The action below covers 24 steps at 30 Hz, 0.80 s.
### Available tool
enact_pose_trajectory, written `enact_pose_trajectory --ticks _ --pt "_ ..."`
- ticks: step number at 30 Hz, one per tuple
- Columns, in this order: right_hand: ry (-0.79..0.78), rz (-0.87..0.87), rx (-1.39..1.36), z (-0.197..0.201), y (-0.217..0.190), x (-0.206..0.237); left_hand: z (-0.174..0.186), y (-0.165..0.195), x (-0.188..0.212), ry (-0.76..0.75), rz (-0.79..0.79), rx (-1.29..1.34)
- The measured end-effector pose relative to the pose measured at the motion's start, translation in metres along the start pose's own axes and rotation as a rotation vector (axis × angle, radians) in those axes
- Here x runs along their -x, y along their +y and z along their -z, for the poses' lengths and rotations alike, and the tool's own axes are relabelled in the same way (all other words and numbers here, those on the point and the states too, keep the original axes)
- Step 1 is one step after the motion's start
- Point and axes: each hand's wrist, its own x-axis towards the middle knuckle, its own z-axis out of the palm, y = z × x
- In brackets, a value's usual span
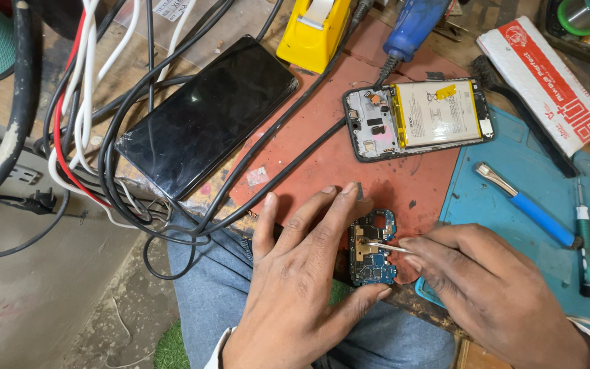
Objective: The person cleans a small circuit board with a brush, then uses tweezers to place a small metallic component onto the board. The person works on their lap with a disassembled phone visible nearby.
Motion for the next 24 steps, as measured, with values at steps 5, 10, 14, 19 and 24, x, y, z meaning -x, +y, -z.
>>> enact_pose_trajectory --ticks 5,10,14,19,24 --pt "-0.01 0.072 0.066 -0.0021 0.0051 0.0036 -0.0004 -0.0004 0.0004 -0.012 0.009 0.0" --pt "-0.058 0.096 0.175 -0.0025 0.0083 0.0056 -0.0015 -0.0007 0.0002 -0.006 0.008 -0.009" --pt "-0.079 0.152 0.356 0.0004 0.0073 0.0057 -0.0011 -0.0001 0.0003 -0.009 0.011 -0.003" --pt "0.023 0.204 0.463 0.0029 0.0029 0.0031 -0.001 0.0005 0.0001 -0.019 0.025 0.003" --pt "0.015 0.161 0.449 0.0037 0.002 0.0004 -0.0012 0.0004 0.0002 -0.014 0.02 0.0"
